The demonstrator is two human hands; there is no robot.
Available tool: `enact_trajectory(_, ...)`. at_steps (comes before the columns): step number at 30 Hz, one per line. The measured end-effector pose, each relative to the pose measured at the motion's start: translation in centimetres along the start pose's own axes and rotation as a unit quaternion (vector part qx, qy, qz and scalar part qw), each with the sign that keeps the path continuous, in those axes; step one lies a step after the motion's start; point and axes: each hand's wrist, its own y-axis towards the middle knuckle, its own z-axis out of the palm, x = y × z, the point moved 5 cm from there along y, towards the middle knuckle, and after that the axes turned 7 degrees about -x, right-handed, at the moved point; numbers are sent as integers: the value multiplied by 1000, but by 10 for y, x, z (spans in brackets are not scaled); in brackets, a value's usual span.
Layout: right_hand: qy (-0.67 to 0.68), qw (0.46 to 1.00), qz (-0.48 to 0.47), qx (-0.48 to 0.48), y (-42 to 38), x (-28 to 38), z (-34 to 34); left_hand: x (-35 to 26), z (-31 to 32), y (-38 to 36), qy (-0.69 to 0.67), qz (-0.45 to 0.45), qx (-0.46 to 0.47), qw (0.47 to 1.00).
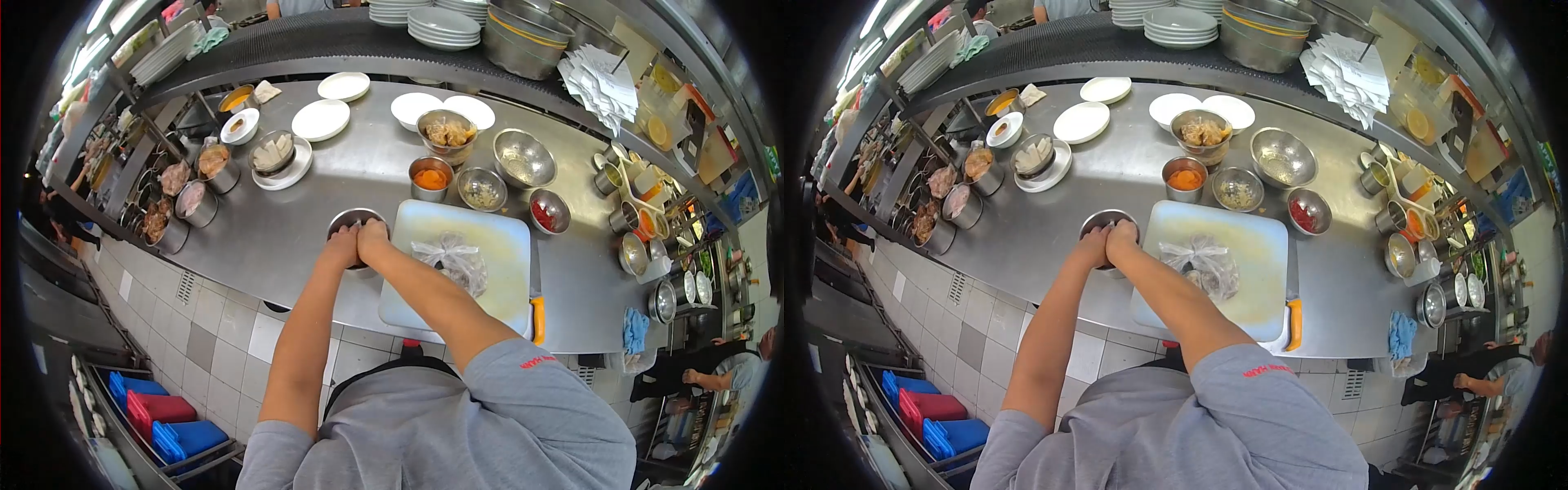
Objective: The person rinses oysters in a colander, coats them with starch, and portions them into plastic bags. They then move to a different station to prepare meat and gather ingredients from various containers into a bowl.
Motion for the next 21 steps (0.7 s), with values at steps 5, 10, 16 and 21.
enact_trajectory(5, 36, 987, -137, 70, -20, -25, -30, -3, -12, 12, 52, 2, 106, 993)
enact_trajectory(10, 236, 952, -105, -163, -49, -57, -49, -10, -3, 11, 78, 33, 171, 982)
enact_trajectory(16, 372, 897, -72, -226, -86, -84, -75, -12, 1, 14, 65, 24, 137, 988)
enact_trajectory(21, 320, 940, -7, -116, -66, -34, -56, 10, 4, 32, -91, 54, 215, 971)
